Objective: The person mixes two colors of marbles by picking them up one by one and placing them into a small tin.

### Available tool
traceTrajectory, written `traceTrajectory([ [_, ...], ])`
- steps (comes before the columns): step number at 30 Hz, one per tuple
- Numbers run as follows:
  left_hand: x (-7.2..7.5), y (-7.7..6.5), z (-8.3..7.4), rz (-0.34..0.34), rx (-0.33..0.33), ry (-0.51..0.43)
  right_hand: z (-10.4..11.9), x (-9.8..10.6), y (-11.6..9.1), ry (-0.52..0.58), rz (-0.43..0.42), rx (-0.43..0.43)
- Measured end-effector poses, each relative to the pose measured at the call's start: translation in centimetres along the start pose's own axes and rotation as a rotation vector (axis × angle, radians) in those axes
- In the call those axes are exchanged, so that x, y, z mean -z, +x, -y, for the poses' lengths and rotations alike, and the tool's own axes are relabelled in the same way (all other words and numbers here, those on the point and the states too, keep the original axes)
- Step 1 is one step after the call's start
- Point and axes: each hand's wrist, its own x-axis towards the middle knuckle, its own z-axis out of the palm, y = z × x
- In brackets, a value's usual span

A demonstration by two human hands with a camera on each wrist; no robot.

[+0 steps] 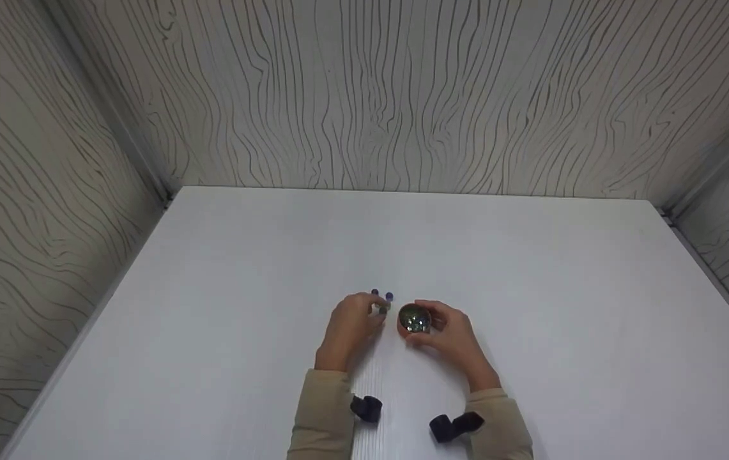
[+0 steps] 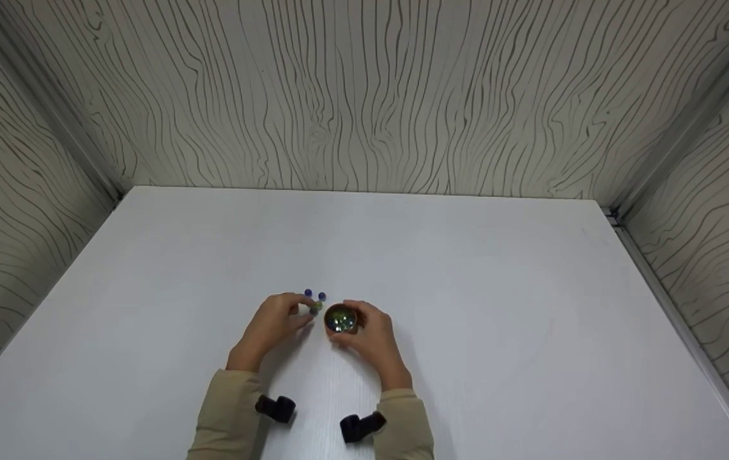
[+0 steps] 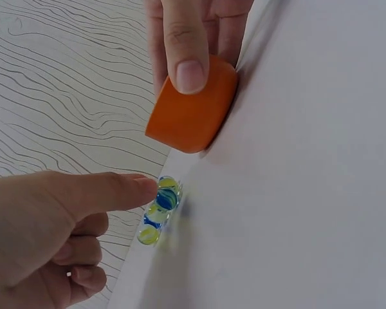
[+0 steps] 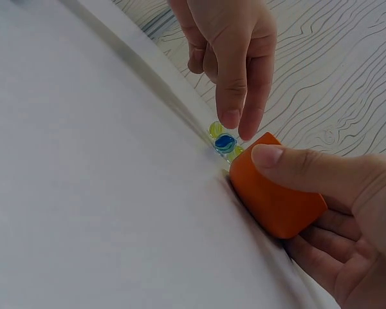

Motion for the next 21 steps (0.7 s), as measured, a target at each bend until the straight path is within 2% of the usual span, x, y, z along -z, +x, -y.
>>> traceTrajectory([
  [11,-0.27,-0.09,0.23,-0.002,0.014,-0.014,-0.1,0.0,0.03,-0.009,0.008,0.01],
  [16,-0.25,-0.28,0.17,0.006,0.063,-0.066,0.11,-0.08,-0.15,-0.014,-0.008,0.011],
  [21,-0.3,-0.23,0.29,0.005,0.072,-0.086,0.3,-0.08,-0.2,-0.024,-0.011,-0.006],
])
